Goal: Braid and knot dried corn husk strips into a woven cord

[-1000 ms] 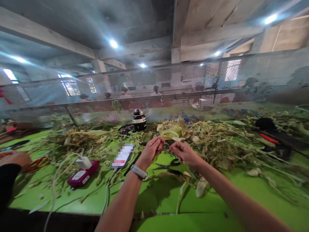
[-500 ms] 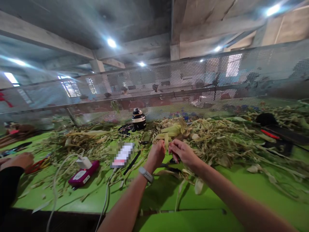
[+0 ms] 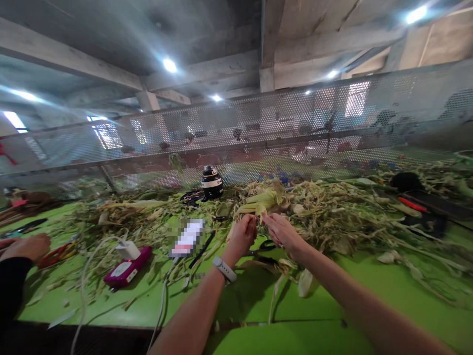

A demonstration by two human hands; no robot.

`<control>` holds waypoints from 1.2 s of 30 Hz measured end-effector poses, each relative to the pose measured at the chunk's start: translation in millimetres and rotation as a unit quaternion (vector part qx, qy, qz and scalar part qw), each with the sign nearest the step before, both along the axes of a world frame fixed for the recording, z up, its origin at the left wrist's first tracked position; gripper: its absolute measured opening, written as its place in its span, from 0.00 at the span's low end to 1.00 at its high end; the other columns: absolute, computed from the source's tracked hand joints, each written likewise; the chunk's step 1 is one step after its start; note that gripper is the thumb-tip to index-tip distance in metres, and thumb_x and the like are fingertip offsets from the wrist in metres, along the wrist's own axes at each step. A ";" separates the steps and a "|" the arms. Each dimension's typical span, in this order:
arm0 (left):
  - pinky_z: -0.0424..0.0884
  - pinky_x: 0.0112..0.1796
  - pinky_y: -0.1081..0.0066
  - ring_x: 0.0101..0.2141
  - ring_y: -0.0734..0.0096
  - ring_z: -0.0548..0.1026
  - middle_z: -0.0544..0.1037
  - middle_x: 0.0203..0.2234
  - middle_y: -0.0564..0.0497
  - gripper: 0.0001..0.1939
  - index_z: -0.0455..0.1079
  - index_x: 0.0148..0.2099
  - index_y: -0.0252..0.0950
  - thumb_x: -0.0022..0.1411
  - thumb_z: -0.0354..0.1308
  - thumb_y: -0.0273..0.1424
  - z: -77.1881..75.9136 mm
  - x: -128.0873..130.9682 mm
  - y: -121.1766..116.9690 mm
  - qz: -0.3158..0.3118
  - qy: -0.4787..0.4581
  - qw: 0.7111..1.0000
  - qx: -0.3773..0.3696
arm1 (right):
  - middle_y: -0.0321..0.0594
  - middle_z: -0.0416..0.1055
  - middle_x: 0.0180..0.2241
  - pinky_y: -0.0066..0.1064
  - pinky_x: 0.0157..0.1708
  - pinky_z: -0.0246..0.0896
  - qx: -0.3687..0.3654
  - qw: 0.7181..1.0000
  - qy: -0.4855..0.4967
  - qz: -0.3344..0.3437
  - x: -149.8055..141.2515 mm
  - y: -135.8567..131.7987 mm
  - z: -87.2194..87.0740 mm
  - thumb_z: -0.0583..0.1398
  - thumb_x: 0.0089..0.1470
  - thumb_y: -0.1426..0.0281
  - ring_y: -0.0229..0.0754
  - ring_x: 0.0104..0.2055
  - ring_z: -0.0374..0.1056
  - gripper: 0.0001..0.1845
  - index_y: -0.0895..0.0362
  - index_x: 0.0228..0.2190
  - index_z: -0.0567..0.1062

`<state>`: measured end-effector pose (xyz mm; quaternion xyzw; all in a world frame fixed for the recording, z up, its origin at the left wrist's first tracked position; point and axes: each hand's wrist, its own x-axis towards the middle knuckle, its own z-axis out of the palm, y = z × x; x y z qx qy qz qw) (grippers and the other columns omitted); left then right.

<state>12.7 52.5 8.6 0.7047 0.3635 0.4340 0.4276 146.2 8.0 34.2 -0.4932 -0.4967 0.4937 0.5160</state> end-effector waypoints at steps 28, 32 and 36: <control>0.58 0.20 0.80 0.19 0.80 0.70 0.75 0.22 0.54 0.14 0.68 0.35 0.33 0.49 0.65 0.36 7.6 1.7 -6.1 -0.096 -0.238 0.921 -0.292 | 0.20 0.46 0.11 0.23 0.13 0.36 0.101 0.969 0.226 0.003 29.1 -7.7 27.8 0.60 0.44 0.61 0.29 0.12 0.37 0.20 0.55 0.41 0.68; 0.67 0.27 0.76 0.25 0.74 0.75 0.78 0.25 0.50 0.08 0.69 0.34 0.33 0.52 0.63 0.31 9.6 1.9 -5.2 -0.073 -0.276 0.901 -0.328 | 0.25 0.55 0.14 0.24 0.14 0.39 0.050 0.997 0.027 -0.057 38.8 3.5 24.4 0.59 0.45 0.63 0.29 0.13 0.45 0.11 0.57 0.31 0.70; 0.69 0.36 0.71 0.32 0.71 0.76 0.79 0.29 0.47 0.09 0.70 0.34 0.34 0.51 0.64 0.31 6.5 2.2 -1.9 -0.062 -0.293 0.902 -0.310 | 0.40 0.70 0.31 0.27 0.26 0.55 0.137 0.925 -0.330 -0.130 38.3 3.0 20.3 0.58 0.46 0.70 0.36 0.27 0.63 0.09 0.57 0.33 0.73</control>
